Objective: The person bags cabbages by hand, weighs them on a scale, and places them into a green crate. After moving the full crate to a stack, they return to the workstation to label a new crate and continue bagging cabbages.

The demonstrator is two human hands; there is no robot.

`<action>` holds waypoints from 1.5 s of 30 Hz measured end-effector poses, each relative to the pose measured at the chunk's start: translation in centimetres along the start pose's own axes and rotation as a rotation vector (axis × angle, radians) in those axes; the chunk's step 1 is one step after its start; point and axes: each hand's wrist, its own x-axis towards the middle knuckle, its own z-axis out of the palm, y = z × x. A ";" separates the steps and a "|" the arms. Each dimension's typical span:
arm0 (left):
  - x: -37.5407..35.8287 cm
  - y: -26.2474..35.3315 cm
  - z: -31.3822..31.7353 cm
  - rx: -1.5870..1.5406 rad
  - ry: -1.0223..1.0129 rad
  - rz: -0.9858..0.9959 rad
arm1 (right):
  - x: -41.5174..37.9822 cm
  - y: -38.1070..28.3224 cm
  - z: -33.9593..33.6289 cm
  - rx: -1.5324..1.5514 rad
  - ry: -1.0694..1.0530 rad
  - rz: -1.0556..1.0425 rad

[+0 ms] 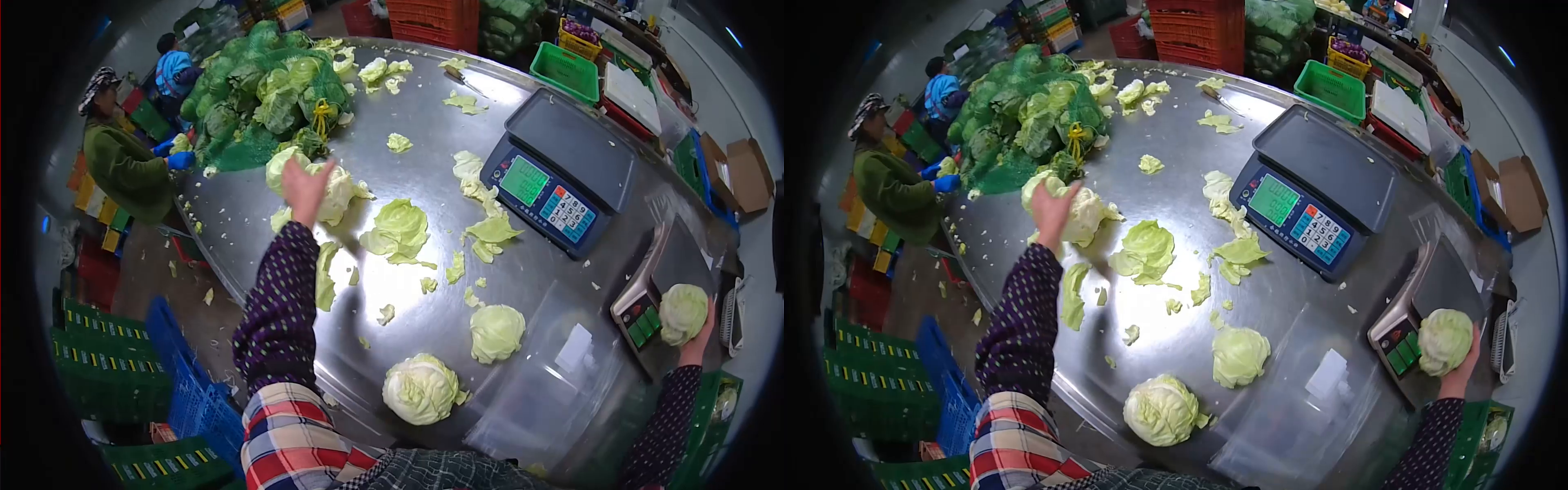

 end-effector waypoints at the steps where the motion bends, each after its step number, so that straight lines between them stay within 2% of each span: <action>1: 2.2 -1.8 0.7 0.026 -0.008 -0.095 | 2.0 -1.0 -0.7 -0.010 0.002 -0.001; 2: 3.9 -3.4 1.6 0.056 -0.020 -0.186 | 3.7 -2.2 -1.3 -0.012 -0.005 -0.007; 4: 5.6 -4.7 1.6 0.126 0.037 -0.196 | 5.7 -3.4 -2.0 -0.016 -0.002 -0.012; 5: 6.3 -5.2 1.6 0.193 0.103 -0.209 | 6.4 -3.7 -2.1 -0.067 0.171 -0.035; 6: 7.2 -5.8 1.9 0.197 0.087 -0.209 | 7.2 -4.0 -2.7 -0.121 0.346 -0.057; 8: 8.6 -7.2 3.4 0.225 0.170 -0.223 | 8.9 -3.7 -6.1 -0.204 0.353 -0.019; 10: 10.3 -9.6 4.8 0.324 0.109 -0.149 | 8.3 -3.9 -6.4 -0.560 0.528 0.025; 11: 11.5 -11.4 5.7 0.423 0.180 -0.065 | 9.2 -4.7 -9.7 -0.918 0.499 -0.229; 12: 10.8 -10.8 4.6 0.429 0.161 -0.026 | 10.3 -5.5 -13.5 -1.289 0.562 -0.498; 14: 10.9 -9.9 1.8 0.260 -0.034 -0.031 | 1.5 -0.7 3.5 -1.447 0.604 -0.788; 16: 10.6 -9.3 -0.8 0.012 -0.096 -0.164 | -2.1 2.8 10.2 -1.426 0.340 -0.975; 17: 11.2 -10.0 -0.6 -0.011 0.044 -0.151 | -3.9 4.6 13.8 -1.473 0.140 -1.010; 18: 12.7 -11.5 0.1 -0.054 0.065 -0.139 | -5.3 5.9 16.8 -1.507 -0.060 -1.048; 19: 15.2 -14.0 1.6 -0.102 0.094 -0.124 | -6.0 7.3 18.2 -1.472 -0.176 -0.920; 22: 14.9 -15.3 5.8 -0.013 -0.066 -0.112 | -7.6 10.7 22.7 -1.334 -0.494 -0.536; 23: 11.7 -11.9 3.8 -0.092 -0.076 -0.122 | -8.0 12.1 23.6 -1.267 -0.532 -0.416; 25: 9.4 -11.0 2.3 -0.320 -0.254 -0.150 | -8.4 15.2 25.9 -1.123 -0.597 -0.156; 26: 7.5 -11.3 2.7 -0.376 -0.224 -0.193 | -9.0 16.8 27.4 -1.039 -0.622 -0.010; 27: 5.0 -10.5 2.4 -0.479 -0.263 -0.141 | -9.5 18.5 29.1 -0.991 -0.680 0.093; 28: 2.4 -9.3 2.2 -0.356 -0.187 -0.029 | -9.7 20.4 31.2 -0.939 -0.736 0.190; 29: 0.0 -7.9 2.0 -0.390 -0.214 -0.062 | -10.2 22.2 33.4 -0.849 -0.759 0.187; 31: -3.8 -4.5 0.3 -0.322 -0.336 0.024 | -11.1 25.1 37.2 -0.754 -0.758 0.222; 32: -5.5 -2.0 -1.2 -0.078 -0.364 0.108 | -11.5 26.2 38.7 -0.741 -0.739 0.246; 34: -8.9 1.1 -1.7 0.165 0.157 0.754 | -12.1 29.0 40.1 -0.617 -0.682 0.316; 36: -12.6 3.6 -0.3 -0.197 -0.139 0.776 | -13.4 28.7 40.5 -0.723 -0.549 0.217; 37: -14.8 4.1 0.8 -0.022 -0.265 0.938 | -13.0 29.7 39.4 -0.665 -0.569 0.227; 40: -19.7 5.7 3.7 -0.162 -0.250 0.797 | -12.8 29.8 37.1 -0.455 -0.536 0.295; 41: -20.8 6.2 4.6 -0.326 -0.249 0.615 | -13.7 28.8 37.0 -0.344 -0.528 0.386; 42: -21.2 6.5 5.0 -0.404 -0.193 0.524 | -14.5 28.6 36.4 -0.406 -0.555 0.320; 45: -23.0 10.4 -1.7 -0.605 -0.161 0.788 | -17.1 22.9 32.7 -0.068 -0.598 0.254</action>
